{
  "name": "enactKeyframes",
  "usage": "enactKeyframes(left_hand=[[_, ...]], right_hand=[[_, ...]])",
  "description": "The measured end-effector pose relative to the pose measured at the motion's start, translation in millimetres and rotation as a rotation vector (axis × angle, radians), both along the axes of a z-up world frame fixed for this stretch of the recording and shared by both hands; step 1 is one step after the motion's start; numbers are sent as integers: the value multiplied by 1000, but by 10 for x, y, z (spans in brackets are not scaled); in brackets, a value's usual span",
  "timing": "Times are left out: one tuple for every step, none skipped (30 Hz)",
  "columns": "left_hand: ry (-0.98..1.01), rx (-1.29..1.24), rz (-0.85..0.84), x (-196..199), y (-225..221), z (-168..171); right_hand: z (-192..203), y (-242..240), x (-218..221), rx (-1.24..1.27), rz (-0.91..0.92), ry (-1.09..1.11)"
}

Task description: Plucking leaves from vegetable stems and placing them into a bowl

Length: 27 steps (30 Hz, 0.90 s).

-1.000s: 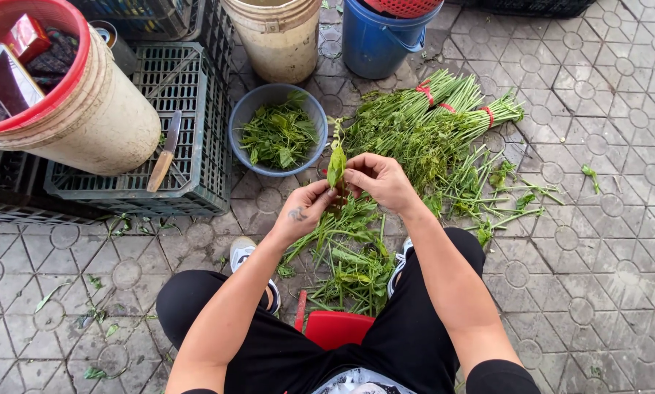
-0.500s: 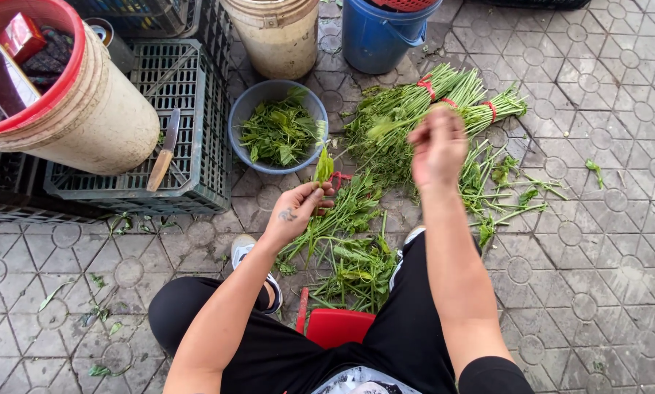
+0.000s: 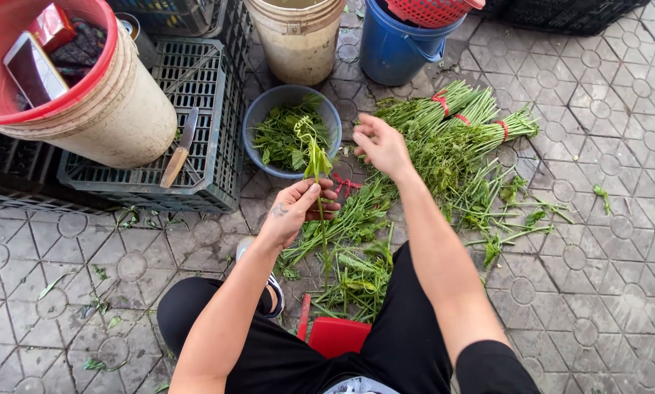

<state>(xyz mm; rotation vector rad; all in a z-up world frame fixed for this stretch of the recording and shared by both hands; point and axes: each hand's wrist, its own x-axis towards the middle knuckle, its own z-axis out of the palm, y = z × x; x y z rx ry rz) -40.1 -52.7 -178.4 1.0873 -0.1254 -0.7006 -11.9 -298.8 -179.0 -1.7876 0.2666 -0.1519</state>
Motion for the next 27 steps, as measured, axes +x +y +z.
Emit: enactKeyframes(left_hand=[[2, 0, 3, -14, -15, -24], [-2, -4, 15, 11, -1, -35], [-7, -9, 27, 38, 16, -45], [-9, 0, 40, 63, 23, -71], [-16, 8, 32, 89, 33, -101], [-22, 12, 24, 115, 23, -140], [-21, 16, 36, 155, 32, -179], [-29, 21, 35, 157, 22, -224], [-36, 26, 33, 154, 5, -273], [-24, 26, 30, 133, 3, -276], [-17, 39, 38, 108, -1, -278], [-21, 48, 46, 134, -23, -265], [-19, 45, 43, 119, -44, -282], [-13, 51, 53, 112, -50, -291], [-6, 57, 63, 104, -55, -298], [-5, 56, 65, 96, -64, -303], [22, 42, 76, 88, -74, -308], [46, 29, 85, 92, -83, -308], [45, 30, 86, 106, -98, -299], [82, 3, 104, 110, -101, -292], [119, -23, 123, 116, -105, -286], [117, -21, 122, 124, -105, -286], [138, -32, 136, 133, -103, -285], [160, -45, 151, 139, -106, -286], [160, -44, 151, 122, -114, -296], [148, -14, 134, 90, -136, -310], [136, 17, 118, 57, -159, -325]], right_hand=[[17, 92, 11, 0, 3, 2], [40, 214, 76, 94, 55, -70], [65, 340, 141, 189, 107, -142], [169, 389, 79, 199, 119, -143], [270, 436, 19, 200, 222, -97], [372, 461, -44, 195, 325, -50], [270, 451, -39, 199, 337, -49], [164, 421, -82, 198, 329, -59], [54, 384, -132, 197, 320, -69], [96, 361, -166, 199, 316, -57], [140, 334, -202, 26, 288, -143], [206, 293, -190, -153, 261, -238], [249, 290, -218, -157, 258, -236], [296, 302, -227, -256, 242, -301], [344, 315, -239, -355, 226, -366], [340, 342, -273, -355, 229, -365], [336, 368, -308, -439, 237, -411], [335, 393, -335, -523, 244, -460], [328, 412, -361, -523, 244, -462], [313, 440, -398, -581, 289, -462], [298, 468, -435, -640, 334, -461], [290, 472, -473, -639, 333, -462], [281, 478, -511, -713, 365, -468], [274, 480, -550, -789, 398, -473], [259, 472, -566, -789, 397, -473], [244, 453, -598, -861, 418, -476], [227, 431, -630, -934, 438, -479]])
